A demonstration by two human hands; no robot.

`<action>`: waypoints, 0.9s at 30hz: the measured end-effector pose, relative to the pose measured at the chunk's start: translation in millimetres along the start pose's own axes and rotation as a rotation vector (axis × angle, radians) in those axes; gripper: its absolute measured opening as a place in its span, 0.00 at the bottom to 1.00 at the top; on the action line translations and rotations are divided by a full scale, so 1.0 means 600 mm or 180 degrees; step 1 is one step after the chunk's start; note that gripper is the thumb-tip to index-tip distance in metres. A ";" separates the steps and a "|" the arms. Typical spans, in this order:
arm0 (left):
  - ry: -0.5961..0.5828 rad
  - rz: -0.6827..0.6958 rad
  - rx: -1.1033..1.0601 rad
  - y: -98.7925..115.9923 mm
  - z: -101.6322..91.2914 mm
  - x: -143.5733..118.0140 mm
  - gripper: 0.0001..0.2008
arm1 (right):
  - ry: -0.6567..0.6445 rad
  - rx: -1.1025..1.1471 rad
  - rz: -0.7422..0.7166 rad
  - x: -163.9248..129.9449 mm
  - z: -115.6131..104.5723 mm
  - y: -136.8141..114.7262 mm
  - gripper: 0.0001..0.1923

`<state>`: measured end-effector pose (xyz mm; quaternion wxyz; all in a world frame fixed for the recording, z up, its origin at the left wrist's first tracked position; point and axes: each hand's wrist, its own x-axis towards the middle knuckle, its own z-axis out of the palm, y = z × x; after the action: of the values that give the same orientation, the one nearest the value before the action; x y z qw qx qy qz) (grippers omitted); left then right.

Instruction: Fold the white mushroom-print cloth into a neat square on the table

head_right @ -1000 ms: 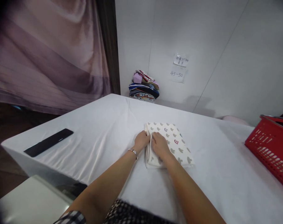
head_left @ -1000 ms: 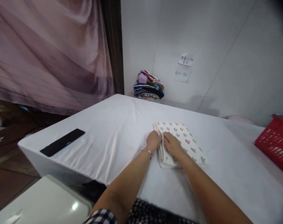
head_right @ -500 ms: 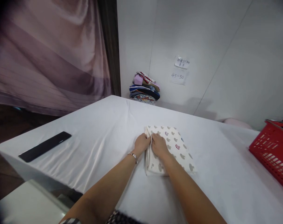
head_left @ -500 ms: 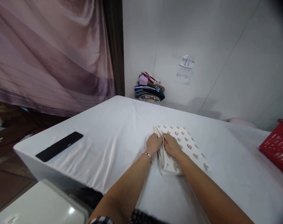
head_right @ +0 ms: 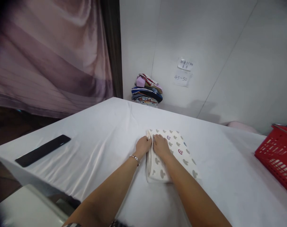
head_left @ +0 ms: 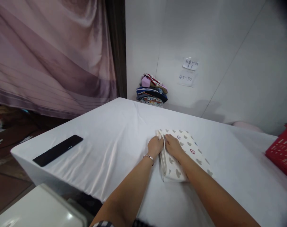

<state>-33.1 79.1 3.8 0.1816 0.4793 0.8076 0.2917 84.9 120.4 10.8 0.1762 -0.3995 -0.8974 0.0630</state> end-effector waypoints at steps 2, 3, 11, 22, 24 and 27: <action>-0.0015 -0.0045 -0.0031 0.000 -0.001 0.004 0.14 | -0.0005 -0.0059 0.0012 -0.002 0.006 -0.001 0.18; -0.0021 -0.0085 -0.0046 0.000 -0.002 0.007 0.14 | -0.0022 -0.0069 0.0020 -0.003 0.007 -0.001 0.19; -0.0020 -0.0117 -0.0091 0.005 -0.002 0.024 0.15 | -0.0112 -0.0118 -0.0061 0.020 0.007 -0.001 0.19; -0.0102 -0.0239 -0.0285 0.001 -0.008 0.036 0.16 | -0.0054 -0.0038 -0.0106 0.040 0.013 0.004 0.19; -0.0059 -0.0223 -0.0343 0.001 -0.007 0.042 0.16 | -0.0084 -0.0004 -0.0087 0.044 0.018 0.007 0.20; -0.0019 -0.0218 -0.0587 -0.001 -0.004 0.051 0.12 | -0.0099 0.0009 -0.0020 0.045 0.023 0.007 0.21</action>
<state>-49.5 105.0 5.1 0.2372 0.4336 0.7926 0.3570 65.9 143.7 4.3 0.1630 -0.3953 -0.9012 0.0699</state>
